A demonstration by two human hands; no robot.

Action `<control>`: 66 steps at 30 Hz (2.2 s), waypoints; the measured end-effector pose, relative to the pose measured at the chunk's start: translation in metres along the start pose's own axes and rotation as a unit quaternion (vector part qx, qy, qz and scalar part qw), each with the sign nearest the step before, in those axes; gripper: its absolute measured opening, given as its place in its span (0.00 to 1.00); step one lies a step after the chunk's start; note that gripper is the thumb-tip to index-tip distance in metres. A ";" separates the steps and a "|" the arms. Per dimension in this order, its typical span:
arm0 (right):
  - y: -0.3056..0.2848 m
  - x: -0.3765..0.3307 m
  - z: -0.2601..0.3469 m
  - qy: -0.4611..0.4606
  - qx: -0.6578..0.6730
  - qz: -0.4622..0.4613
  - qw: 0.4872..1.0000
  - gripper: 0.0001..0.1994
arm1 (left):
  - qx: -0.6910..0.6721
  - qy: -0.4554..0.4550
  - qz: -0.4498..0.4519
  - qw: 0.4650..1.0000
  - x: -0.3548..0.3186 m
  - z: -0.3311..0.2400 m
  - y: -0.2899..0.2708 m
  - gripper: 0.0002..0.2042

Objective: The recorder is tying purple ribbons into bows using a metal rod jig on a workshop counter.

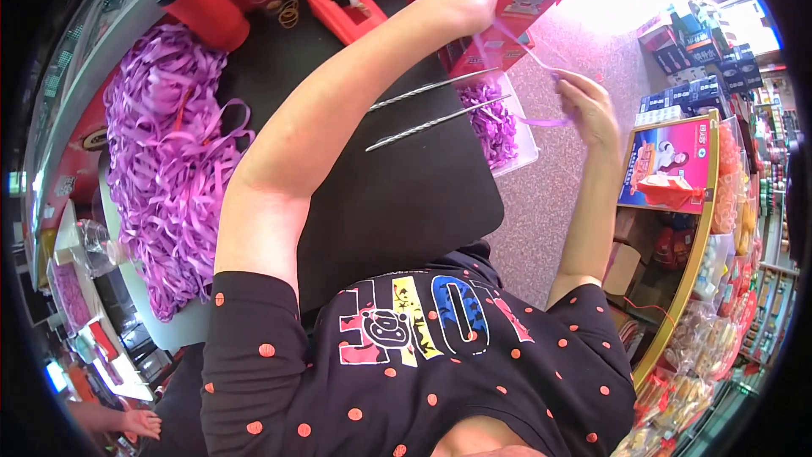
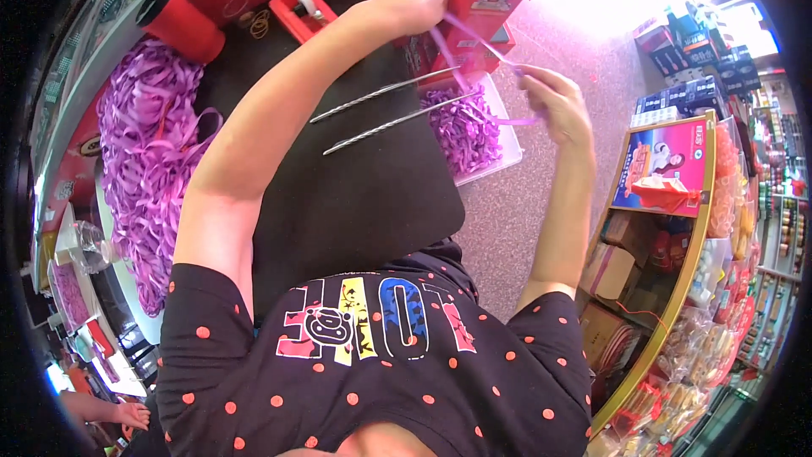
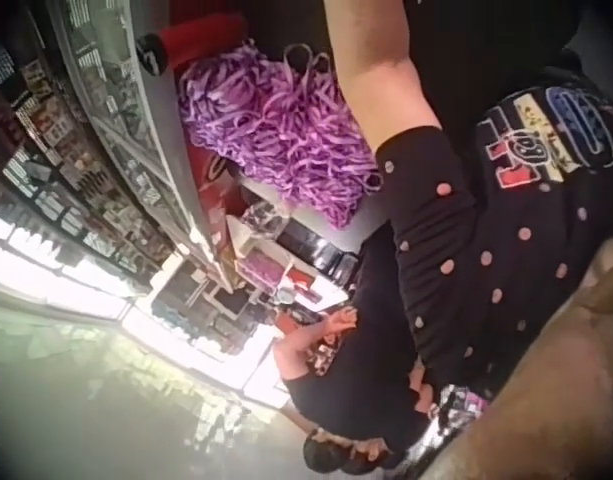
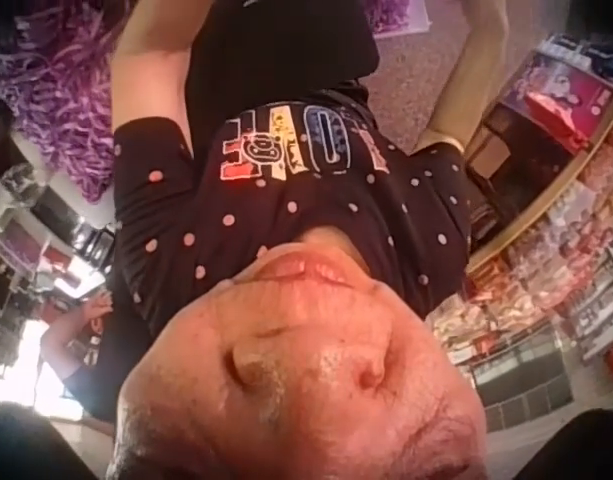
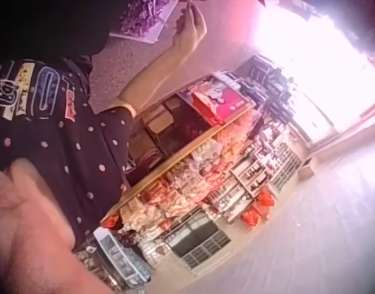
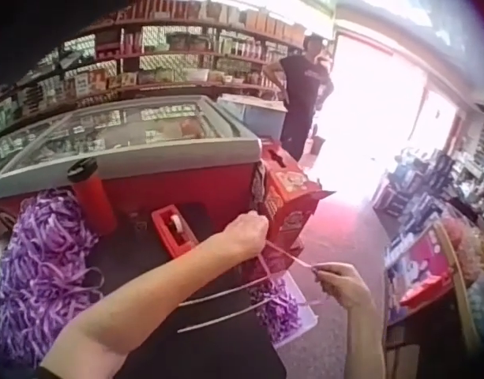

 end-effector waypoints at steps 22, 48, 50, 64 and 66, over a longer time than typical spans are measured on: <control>0.047 0.037 -0.094 -0.005 0.266 0.077 0.961 0.10 | 0.266 -0.046 0.016 0.963 0.009 -0.033 -0.006 0.09; 0.117 0.024 -0.095 0.015 0.303 0.092 0.948 0.12 | -0.059 -0.098 -0.092 0.989 -0.100 -0.041 0.039 0.06; 0.116 0.026 -0.099 0.004 0.290 0.096 0.952 0.12 | -0.055 -0.103 -0.081 0.990 -0.099 -0.040 0.039 0.07; 0.106 0.045 -0.085 -0.041 0.161 0.215 0.962 0.15 | -0.141 -0.126 -0.079 0.979 -0.101 -0.028 0.048 0.08; 0.108 0.045 -0.087 -0.023 0.157 0.212 0.964 0.15 | -0.125 -0.126 -0.072 0.982 -0.102 -0.030 0.046 0.09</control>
Point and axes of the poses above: each hand's wrist, its own x-axis towards the middle knuckle, its own y-axis out of the palm, z = x × y, the point moved 1 cm from there along x, towards the middle knuckle, and after that the axes turned 1 degree about z, right-handed, at the moved point
